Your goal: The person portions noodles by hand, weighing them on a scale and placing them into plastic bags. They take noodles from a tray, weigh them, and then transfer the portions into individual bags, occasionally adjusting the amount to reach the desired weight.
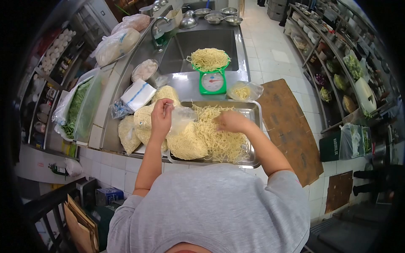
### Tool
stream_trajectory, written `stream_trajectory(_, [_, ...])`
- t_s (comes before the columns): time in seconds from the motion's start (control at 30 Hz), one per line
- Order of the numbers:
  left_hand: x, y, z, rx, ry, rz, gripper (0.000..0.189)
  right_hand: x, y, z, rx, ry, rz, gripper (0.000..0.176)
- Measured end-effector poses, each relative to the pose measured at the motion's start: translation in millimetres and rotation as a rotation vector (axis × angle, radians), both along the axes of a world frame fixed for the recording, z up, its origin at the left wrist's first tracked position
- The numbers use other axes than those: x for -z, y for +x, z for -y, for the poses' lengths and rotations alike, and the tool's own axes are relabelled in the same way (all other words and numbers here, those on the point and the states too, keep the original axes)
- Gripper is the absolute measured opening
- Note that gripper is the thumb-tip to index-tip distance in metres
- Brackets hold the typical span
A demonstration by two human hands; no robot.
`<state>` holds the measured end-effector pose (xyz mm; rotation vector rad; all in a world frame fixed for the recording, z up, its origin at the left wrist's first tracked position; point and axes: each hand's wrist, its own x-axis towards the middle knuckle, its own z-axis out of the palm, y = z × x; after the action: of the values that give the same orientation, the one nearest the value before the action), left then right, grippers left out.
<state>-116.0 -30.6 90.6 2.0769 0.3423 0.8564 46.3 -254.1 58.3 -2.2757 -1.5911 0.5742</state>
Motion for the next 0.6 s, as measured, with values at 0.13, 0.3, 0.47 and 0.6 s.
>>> stream_trajectory(0.13, [3.2, 2.9, -0.1, 0.036, 0.045, 0.127, 0.01, -53.2, 33.9, -24.8, 0.212, 0.329, -0.043, 0.033])
stream_trajectory(0.3, [-24.8, 24.3, -12.8, 0.089, 0.167, 0.2, 0.011, -85.4, 139.7, -105.6, 0.454, 0.596, 0.059, 0.029])
stream_trajectory(0.47, [-38.6, 81.5, -46.0, 0.146, 0.114, 0.019, 0.009, -67.1, 182.7, -157.1, 0.43, 0.126, 0.394, 0.056])
stream_trajectory(0.6, [-35.9, 129.8, -64.3, 0.069, 0.267, -0.111, 0.023, -65.3, 185.1, -159.9, 0.379, 0.155, 0.364, 0.042])
